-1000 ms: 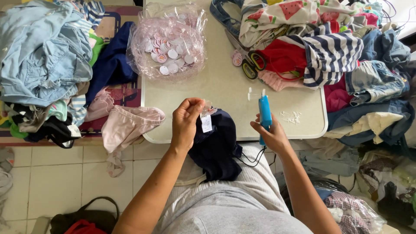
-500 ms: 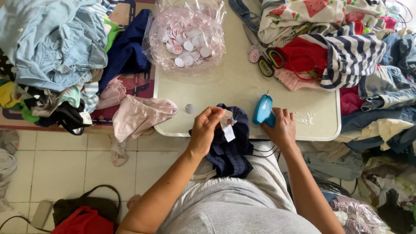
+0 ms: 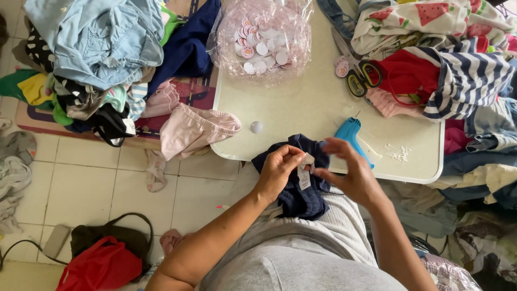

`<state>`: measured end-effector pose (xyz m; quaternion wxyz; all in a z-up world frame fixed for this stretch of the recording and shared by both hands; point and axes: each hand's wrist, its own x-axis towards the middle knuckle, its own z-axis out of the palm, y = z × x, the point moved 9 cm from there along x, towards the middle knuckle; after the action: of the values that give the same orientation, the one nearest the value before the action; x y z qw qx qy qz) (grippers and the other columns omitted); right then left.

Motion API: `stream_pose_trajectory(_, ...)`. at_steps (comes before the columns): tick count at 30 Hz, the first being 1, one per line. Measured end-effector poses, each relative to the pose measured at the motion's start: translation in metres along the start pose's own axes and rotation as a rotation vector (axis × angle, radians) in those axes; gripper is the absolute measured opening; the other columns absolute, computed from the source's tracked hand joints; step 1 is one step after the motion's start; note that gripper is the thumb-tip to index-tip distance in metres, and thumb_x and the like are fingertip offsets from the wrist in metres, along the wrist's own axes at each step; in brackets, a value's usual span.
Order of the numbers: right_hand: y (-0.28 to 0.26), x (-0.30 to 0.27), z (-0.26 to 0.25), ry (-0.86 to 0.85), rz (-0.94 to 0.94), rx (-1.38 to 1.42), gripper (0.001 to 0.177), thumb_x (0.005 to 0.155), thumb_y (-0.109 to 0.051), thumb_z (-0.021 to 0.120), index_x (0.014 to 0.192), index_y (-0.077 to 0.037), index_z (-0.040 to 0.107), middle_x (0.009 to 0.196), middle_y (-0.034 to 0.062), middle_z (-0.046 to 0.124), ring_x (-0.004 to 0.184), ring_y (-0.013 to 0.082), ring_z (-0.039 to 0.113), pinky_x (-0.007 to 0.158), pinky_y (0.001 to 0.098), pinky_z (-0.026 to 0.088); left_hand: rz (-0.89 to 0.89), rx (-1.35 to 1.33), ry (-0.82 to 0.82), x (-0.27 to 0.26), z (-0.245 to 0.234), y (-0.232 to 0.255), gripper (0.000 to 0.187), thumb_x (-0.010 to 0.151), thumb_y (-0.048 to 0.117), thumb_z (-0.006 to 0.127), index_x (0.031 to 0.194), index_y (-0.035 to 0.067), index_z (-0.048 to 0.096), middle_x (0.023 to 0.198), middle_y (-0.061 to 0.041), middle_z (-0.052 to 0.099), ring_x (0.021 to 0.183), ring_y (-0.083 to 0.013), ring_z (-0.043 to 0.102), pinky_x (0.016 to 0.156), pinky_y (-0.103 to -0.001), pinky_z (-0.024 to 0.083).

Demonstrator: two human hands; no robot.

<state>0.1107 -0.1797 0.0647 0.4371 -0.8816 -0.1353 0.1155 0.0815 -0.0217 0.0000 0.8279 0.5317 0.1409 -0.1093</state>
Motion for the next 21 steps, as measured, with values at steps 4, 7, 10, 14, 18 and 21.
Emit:
stream_pose_trajectory(4, -0.023, -0.006, 0.034, -0.067, -0.084, -0.021, 0.070, 0.073, -0.023, 0.090, 0.135, -0.009, 0.062, 0.104, 0.0189, 0.073, 0.098, 0.0377, 0.071, 0.087, 0.0479, 0.056, 0.017, 0.041, -0.032, -0.005, 0.001, -0.002, 0.008, 0.095, 0.012, 0.072, 0.099, 0.006, 0.074, 0.073, -0.001, 0.067, 0.074, -0.0030, 0.059, 0.071, -0.021, 0.052)
stream_pose_trajectory(7, -0.013, -0.005, 0.030, 0.020, -0.027, 0.038, 0.037, 0.087, -0.013, 0.077, 0.124, -0.014, 0.073, 0.093, 0.0124, 0.072, 0.081, 0.0248, 0.072, 0.073, 0.0356, 0.061, 0.081, 0.123, -0.050, -0.007, 0.000, -0.002, 0.009, 0.095, 0.012, 0.071, 0.101, 0.006, 0.074, 0.076, -0.003, 0.069, 0.079, -0.0042, 0.064, 0.070, -0.020, 0.055)
stream_pose_trajectory(10, -0.018, -0.009, 0.017, 0.044, -0.026, 0.086, 0.026, 0.086, -0.006, 0.075, 0.110, -0.013, 0.079, 0.088, 0.0076, 0.073, 0.078, 0.0195, 0.071, 0.070, 0.0280, 0.060, 0.117, 0.108, -0.064, -0.010, 0.000, 0.006, 0.007, 0.096, 0.011, 0.072, 0.100, 0.005, 0.074, 0.084, -0.006, 0.072, 0.083, -0.0062, 0.069, 0.072, -0.023, 0.057)
stream_pose_trajectory(14, -0.010, -0.019, -0.007, 0.046, 0.049, 0.300, 0.019, 0.084, 0.002, 0.074, 0.100, -0.006, 0.077, 0.079, 0.0044, 0.069, 0.076, 0.0117, 0.063, 0.073, 0.0266, 0.059, 0.193, 0.216, -0.054, -0.009, -0.003, 0.014, 0.015, 0.093, 0.012, 0.074, 0.105, 0.003, 0.073, 0.094, -0.011, 0.073, 0.090, -0.0142, 0.072, 0.078, -0.026, 0.061)
stream_pose_trajectory(18, -0.007, -0.037, -0.023, 0.079, -0.027, 0.501, 0.012, 0.084, 0.006, 0.074, 0.096, 0.006, 0.074, 0.072, 0.0120, 0.068, 0.070, 0.0137, 0.067, 0.069, 0.0267, 0.058, 0.432, 0.600, -0.005, -0.002, -0.003, 0.040, 0.019, 0.091, 0.020, 0.075, 0.108, 0.013, 0.073, 0.103, -0.005, 0.068, 0.101, -0.0224, 0.072, 0.088, -0.036, 0.060)
stream_pose_trajectory(21, 0.001, -0.047, -0.031, 0.100, -0.074, 0.509, 0.011, 0.085, 0.008, 0.071, 0.096, 0.009, 0.073, 0.075, 0.0145, 0.070, 0.073, 0.0155, 0.069, 0.070, 0.0297, 0.059, 0.745, 1.145, 0.113, 0.020, -0.026, 0.055, 0.036, 0.083, 0.026, 0.080, 0.115, 0.014, 0.068, 0.113, -0.011, 0.063, 0.106, -0.0371, 0.067, 0.092, -0.051, 0.056)
